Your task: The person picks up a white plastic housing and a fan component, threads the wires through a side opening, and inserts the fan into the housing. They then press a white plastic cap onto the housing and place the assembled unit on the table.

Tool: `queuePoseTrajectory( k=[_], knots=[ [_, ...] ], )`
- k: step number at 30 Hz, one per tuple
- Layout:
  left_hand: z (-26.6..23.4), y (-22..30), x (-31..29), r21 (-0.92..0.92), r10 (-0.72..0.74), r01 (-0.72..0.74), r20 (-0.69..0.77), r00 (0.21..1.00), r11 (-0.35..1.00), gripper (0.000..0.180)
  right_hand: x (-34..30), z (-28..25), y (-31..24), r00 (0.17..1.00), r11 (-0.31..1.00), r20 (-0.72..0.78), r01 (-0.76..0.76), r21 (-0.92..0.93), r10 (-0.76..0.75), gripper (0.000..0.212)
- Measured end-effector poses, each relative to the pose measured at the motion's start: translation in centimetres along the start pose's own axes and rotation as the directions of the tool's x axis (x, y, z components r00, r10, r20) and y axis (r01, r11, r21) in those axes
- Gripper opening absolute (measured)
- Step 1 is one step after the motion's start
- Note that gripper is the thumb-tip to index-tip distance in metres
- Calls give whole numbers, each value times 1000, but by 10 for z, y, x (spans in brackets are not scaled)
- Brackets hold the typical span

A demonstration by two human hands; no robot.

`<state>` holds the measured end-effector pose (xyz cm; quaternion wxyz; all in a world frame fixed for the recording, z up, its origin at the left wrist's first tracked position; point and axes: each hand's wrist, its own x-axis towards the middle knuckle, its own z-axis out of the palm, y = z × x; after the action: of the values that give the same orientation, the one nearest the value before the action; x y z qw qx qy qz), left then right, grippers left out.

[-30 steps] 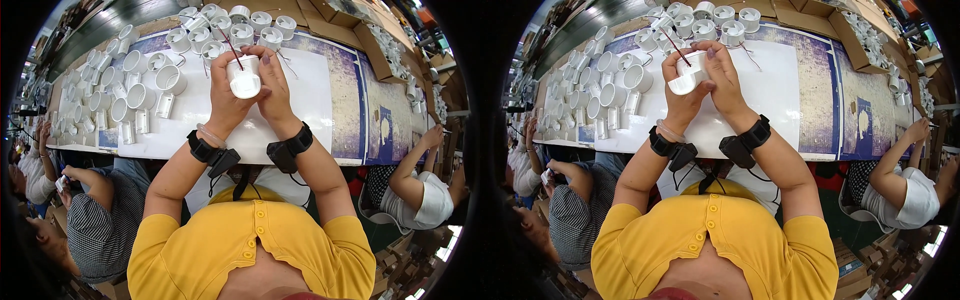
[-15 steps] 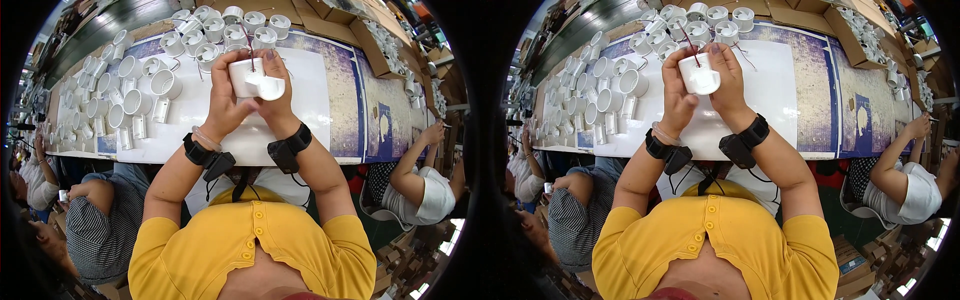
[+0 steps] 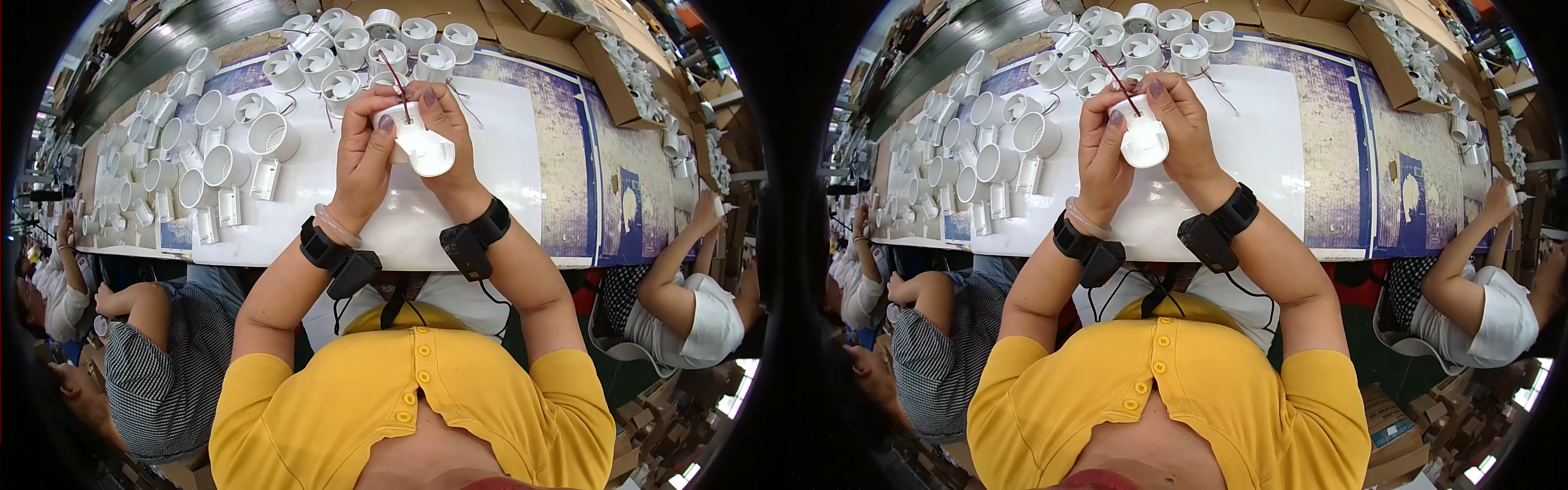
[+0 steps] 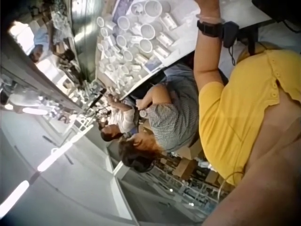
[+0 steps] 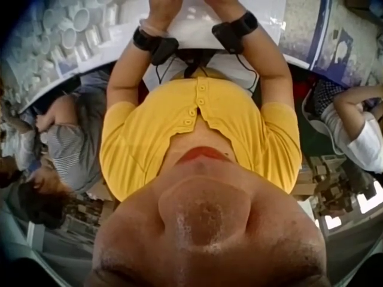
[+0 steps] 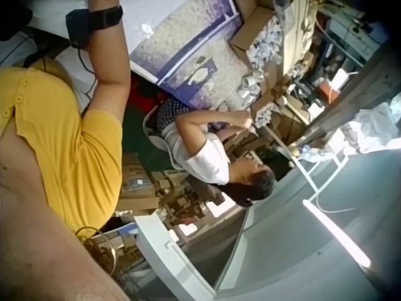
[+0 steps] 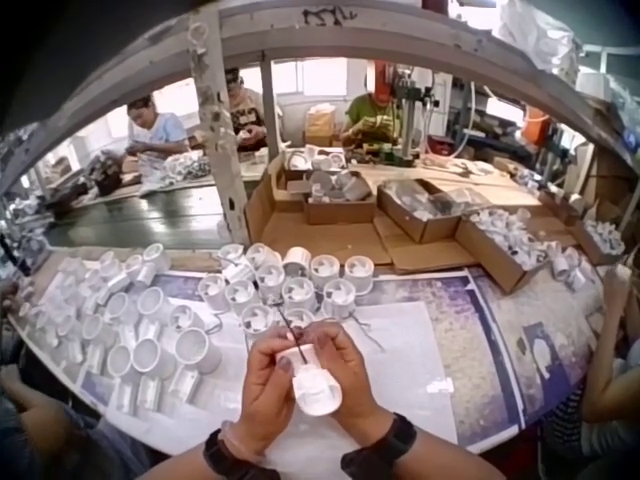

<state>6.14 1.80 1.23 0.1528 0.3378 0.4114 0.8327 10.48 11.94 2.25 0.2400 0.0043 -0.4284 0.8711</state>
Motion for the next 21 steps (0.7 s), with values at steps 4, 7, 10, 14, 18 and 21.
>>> queuePoseTrajectory(
  k=[4, 7, 10, 14, 18, 21],
  knots=[
    [4, -2, -2, -38, -27, 27, 4, 1000, 999, 20, -2, -3, -3, 997, 999, -75, -33, 15, 34, 29],
    [3, -7, -1, -2, -25, 25, 4, 1000, 1000, 21, -2, -6, -5, 993, 998, -108, -52, -33, 48, 32],
    [4, -9, -1, 71, -7, 6, 16, 1000, 997, 25, 0, -10, -5, 993, 992, -104, -67, -110, 56, 36],
    [10, -3, 1, 225, 42, -54, 56, 998, 973, 37, 10, -12, -4, 986, 966, -127, -69, 249, 104, 39],
    [10, 0, 3, 300, 33, -54, 76, 997, 953, 56, 14, -14, -13, 949, 908, -191, -164, 387, 253, 44],
    [-2, -3, 4, 282, -38, 32, 18, 999, 959, 69, 12, -13, -6, 993, 968, -98, -35, 250, 62, 55]
  ],
)
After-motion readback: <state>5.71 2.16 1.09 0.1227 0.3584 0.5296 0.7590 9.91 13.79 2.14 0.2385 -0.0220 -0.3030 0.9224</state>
